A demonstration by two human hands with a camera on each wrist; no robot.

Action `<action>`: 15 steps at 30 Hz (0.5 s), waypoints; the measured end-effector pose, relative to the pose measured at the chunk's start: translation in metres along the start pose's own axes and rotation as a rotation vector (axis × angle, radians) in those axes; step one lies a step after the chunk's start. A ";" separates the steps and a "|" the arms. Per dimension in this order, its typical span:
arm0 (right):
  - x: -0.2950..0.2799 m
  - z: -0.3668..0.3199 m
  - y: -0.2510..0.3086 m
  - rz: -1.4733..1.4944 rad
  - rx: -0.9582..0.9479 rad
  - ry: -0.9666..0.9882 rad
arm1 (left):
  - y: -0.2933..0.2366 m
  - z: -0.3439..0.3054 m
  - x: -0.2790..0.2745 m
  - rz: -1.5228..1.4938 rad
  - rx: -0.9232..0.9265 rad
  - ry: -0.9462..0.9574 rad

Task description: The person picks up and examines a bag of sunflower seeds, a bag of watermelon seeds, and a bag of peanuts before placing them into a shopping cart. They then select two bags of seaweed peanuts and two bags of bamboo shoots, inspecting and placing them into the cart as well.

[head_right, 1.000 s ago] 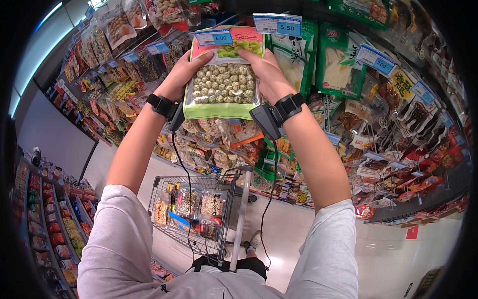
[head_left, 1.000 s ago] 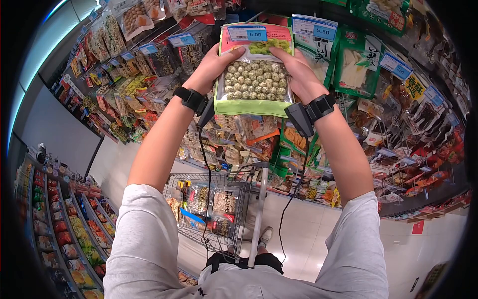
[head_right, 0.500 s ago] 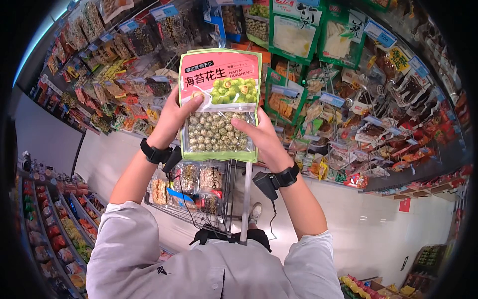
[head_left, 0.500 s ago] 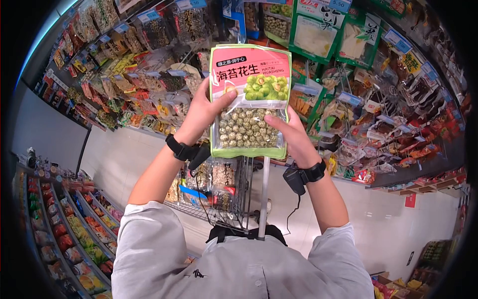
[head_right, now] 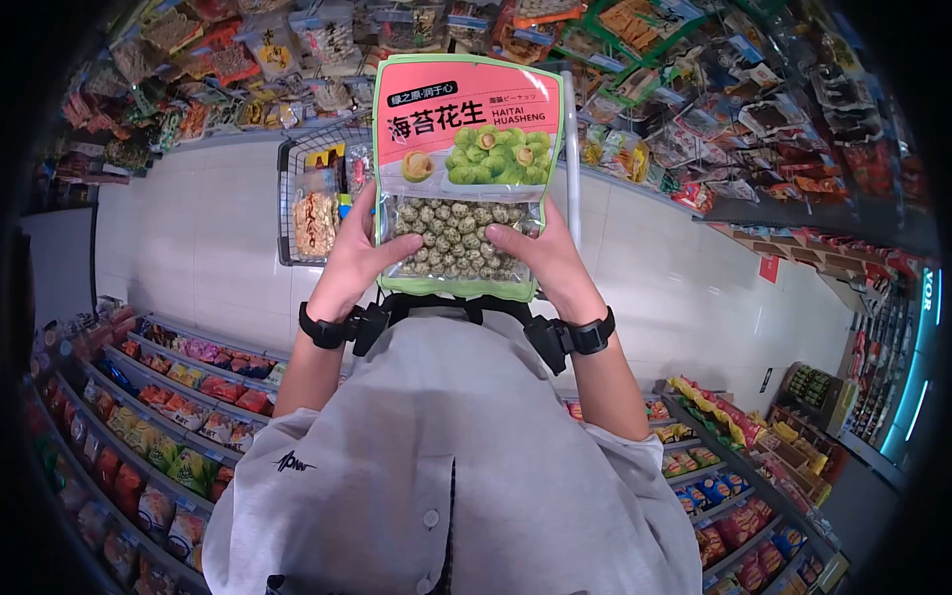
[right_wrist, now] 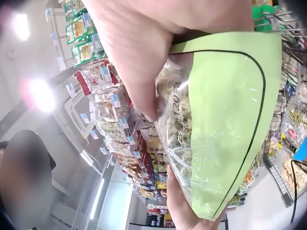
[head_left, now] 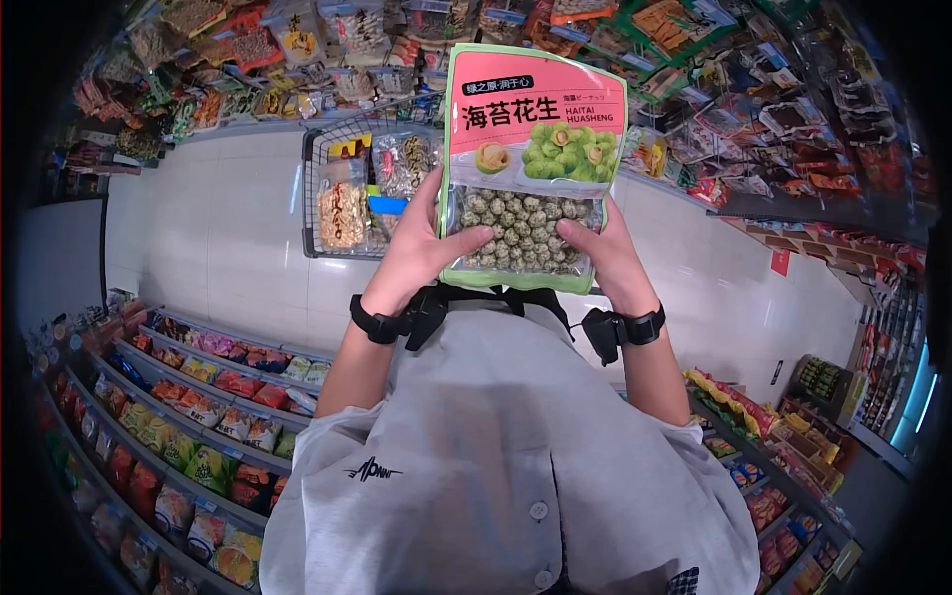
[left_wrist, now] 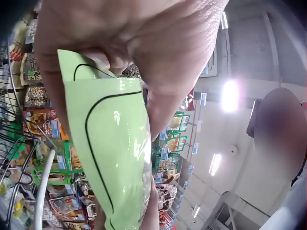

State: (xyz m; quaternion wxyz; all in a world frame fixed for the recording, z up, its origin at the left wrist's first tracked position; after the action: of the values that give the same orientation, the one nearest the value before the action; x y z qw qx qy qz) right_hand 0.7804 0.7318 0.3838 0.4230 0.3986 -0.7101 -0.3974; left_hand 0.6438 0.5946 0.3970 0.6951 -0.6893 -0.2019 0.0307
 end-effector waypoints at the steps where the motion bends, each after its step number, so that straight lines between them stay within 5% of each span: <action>1: 0.016 -0.002 -0.006 0.001 -0.012 -0.023 | 0.004 -0.013 -0.009 -0.044 -0.032 0.012; 8: 0.099 -0.002 -0.026 -0.024 -0.055 -0.028 | 0.038 -0.088 -0.057 -0.279 -0.118 0.153; 10: 0.098 -0.006 -0.031 -0.040 -0.061 -0.030 | 0.055 -0.091 -0.043 -0.916 -0.123 0.242; 15: 0.074 -0.019 -0.042 -0.074 -0.082 -0.028 | 0.034 -0.088 -0.025 -0.547 -0.040 0.153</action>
State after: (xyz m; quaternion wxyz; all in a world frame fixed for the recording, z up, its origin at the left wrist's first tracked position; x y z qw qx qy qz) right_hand 0.7836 0.6458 0.3734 0.4139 0.4013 -0.6839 -0.4470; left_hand 0.6576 0.5050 0.3605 0.6769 -0.6232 -0.3280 -0.2143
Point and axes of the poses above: each hand's wrist, its own z-axis towards the middle knuckle, its own x-axis out of the palm, y = z × x, the point moved 9 cm from there along z, towards the middle knuckle, and after that the axes turned 15 degrees about y, right-handed, at the moved point
